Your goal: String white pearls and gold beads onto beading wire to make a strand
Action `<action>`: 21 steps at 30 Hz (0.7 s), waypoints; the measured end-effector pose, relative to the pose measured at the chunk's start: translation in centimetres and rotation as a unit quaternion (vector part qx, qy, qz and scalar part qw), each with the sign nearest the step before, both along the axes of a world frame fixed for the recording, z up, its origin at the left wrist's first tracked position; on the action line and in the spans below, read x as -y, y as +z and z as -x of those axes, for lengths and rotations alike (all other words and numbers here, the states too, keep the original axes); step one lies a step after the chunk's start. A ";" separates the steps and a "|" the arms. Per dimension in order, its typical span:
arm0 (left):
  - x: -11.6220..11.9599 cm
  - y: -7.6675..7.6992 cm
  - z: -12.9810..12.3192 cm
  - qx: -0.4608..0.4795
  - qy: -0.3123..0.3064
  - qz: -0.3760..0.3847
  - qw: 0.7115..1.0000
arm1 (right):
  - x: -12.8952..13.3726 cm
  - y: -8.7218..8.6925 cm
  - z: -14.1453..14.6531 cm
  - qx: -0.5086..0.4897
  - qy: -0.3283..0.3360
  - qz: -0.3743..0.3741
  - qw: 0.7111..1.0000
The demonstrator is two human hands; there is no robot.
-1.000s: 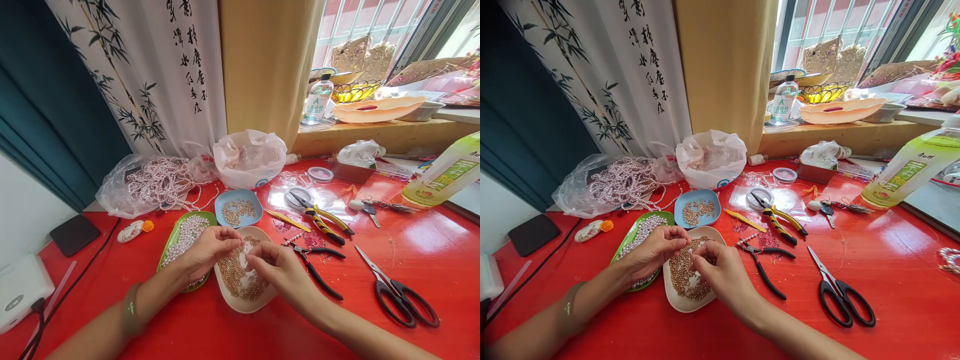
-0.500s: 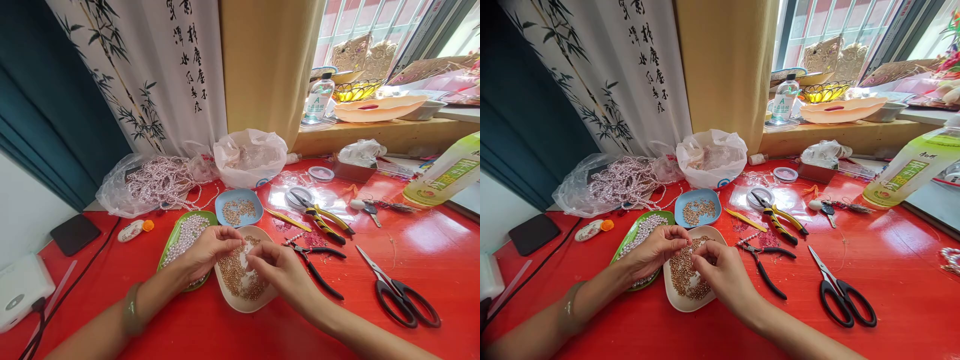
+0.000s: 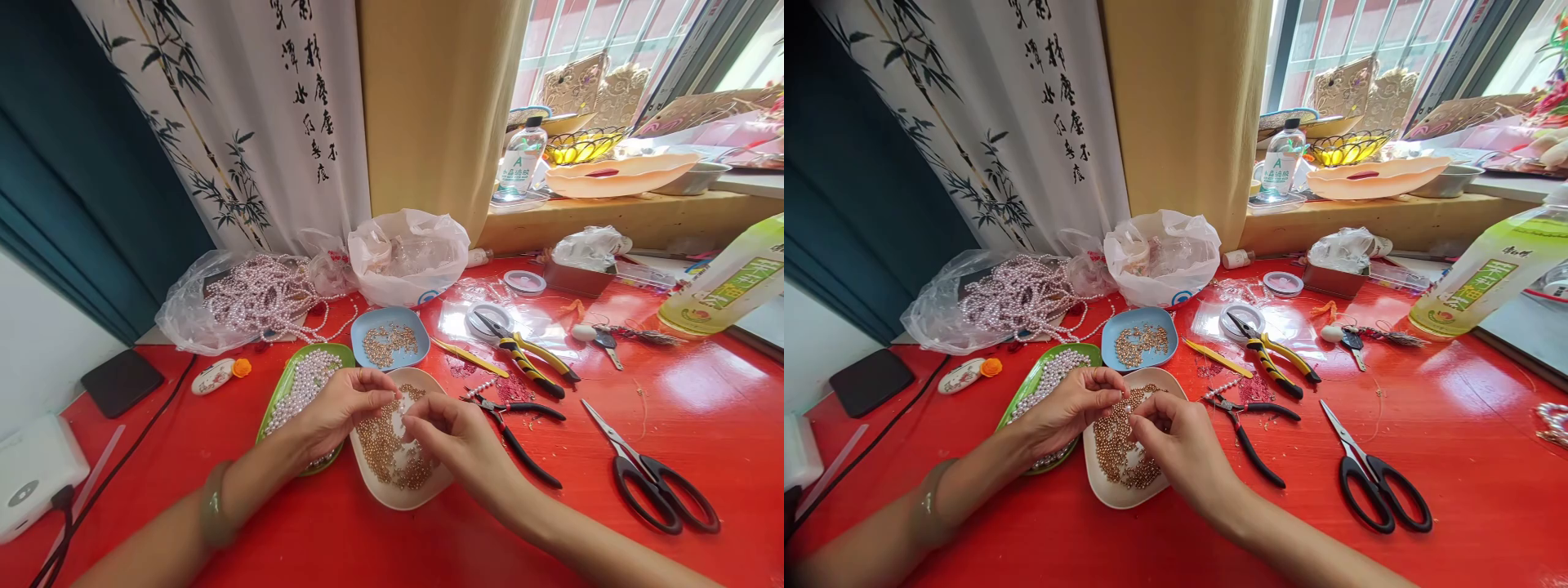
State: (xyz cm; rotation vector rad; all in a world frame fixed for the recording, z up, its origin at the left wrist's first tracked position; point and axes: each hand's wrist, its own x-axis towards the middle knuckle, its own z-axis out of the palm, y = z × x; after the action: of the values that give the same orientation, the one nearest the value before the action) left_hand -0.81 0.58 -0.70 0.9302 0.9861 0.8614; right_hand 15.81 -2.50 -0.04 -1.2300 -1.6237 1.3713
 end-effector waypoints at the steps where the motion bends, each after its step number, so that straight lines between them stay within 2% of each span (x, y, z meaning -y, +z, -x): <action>1: 0.0 0.0 0.0 0.000 0.003 0.001 1.000 | 0.0 0.0 0.0 0.001 -0.002 0.000 1.000; 12: 0.1 0.0 -0.1 -0.013 0.003 -0.003 1.000 | 0.0 -0.1 0.0 0.005 -0.010 0.000 1.000; 17: 0.2 0.0 -0.3 -0.025 -0.009 -0.046 0.999 | -0.1 -0.2 0.0 0.006 -0.009 -0.005 1.000; 21: 0.1 0.7 0.0 -0.071 -0.027 -0.088 0.993 | -0.3 -0.6 0.0 -0.008 -0.010 0.009 1.000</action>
State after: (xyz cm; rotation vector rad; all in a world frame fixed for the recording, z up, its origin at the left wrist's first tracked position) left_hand -0.81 0.49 -0.04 1.1763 1.0122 0.8546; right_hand 15.81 -2.22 -0.61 -1.2389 -1.5866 1.3823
